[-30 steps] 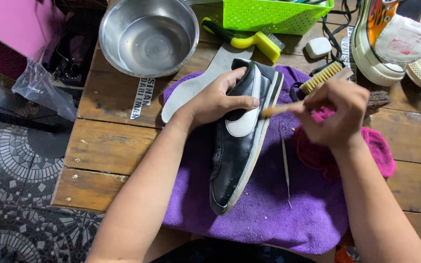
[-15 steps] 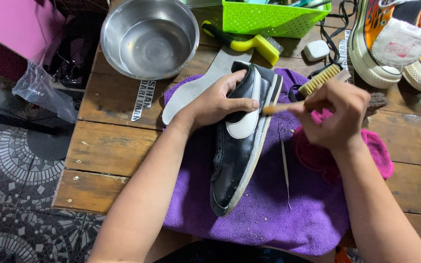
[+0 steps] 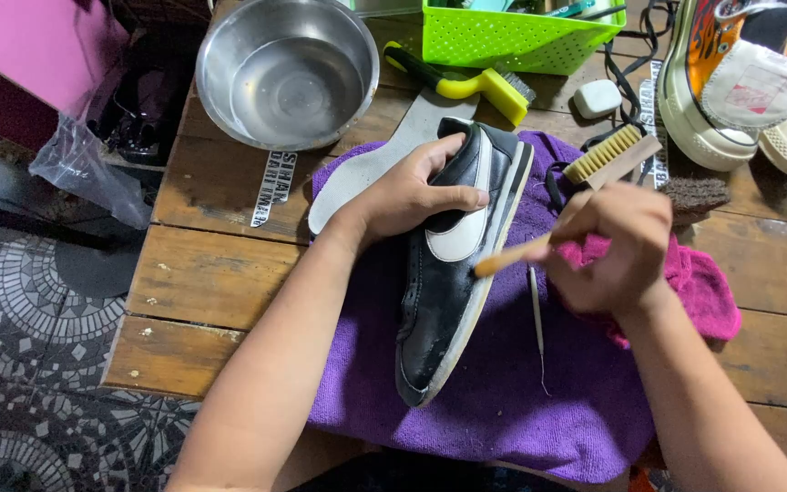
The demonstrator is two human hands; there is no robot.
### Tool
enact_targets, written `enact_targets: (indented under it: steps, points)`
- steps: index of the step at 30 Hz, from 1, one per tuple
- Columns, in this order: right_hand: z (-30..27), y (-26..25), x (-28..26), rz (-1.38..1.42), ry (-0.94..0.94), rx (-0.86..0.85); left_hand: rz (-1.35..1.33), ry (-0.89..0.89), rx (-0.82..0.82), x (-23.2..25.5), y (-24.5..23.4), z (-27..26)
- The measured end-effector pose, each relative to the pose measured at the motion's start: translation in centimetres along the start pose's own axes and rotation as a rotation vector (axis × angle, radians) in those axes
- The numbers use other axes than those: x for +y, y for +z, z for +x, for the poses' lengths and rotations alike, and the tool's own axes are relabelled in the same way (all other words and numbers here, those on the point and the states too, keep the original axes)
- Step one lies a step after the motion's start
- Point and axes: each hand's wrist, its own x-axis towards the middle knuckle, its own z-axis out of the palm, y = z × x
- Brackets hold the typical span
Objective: Cleaning the midsole and interior of a black sneaker using a toothbrush and cleaning solution.
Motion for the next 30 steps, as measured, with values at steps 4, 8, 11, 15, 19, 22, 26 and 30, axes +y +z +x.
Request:
enact_targets:
  steps: [4, 8, 11, 15, 19, 22, 26, 30]
  points:
    - [0.1, 0.0, 0.5, 0.053, -0.024, -0.006, -0.013, -0.006, -0.005, -0.3, -0.1, 0.0]
    - [-1.3, -0.4, 4.2, -0.083, 0.121, -0.018, -0.014, 0.010, -0.021, 0.0, 0.3, 0.0]
    - [-0.1, -0.2, 0.4, 0.029, 0.006, -0.020, -0.034, 0.000, -0.011, -0.1, 0.1, -0.2]
    - [0.9, 0.0, -1.9, 0.187, -0.086, -0.036, -0.001, 0.000, 0.001, -0.3, -0.2, 0.0]
    - [-0.8, -0.2, 2.7, -0.037, 0.073, -0.023, 0.013, 0.000, -0.007, -0.4, -0.1, 0.1]
    - [-0.4, -0.2, 2.3, -0.076, 0.069, -0.005, 0.013, 0.004, -0.009, -0.4, -0.1, 0.0]
    - [1.2, -0.2, -3.0, 0.109, -0.029, -0.039, -0.035, -0.019, -0.002, -0.1, -0.2, -0.2]
    - [-0.8, -0.3, 1.4, 0.071, 0.052, -0.078, -0.066, -0.011, -0.016, -0.9, -0.4, -0.1]
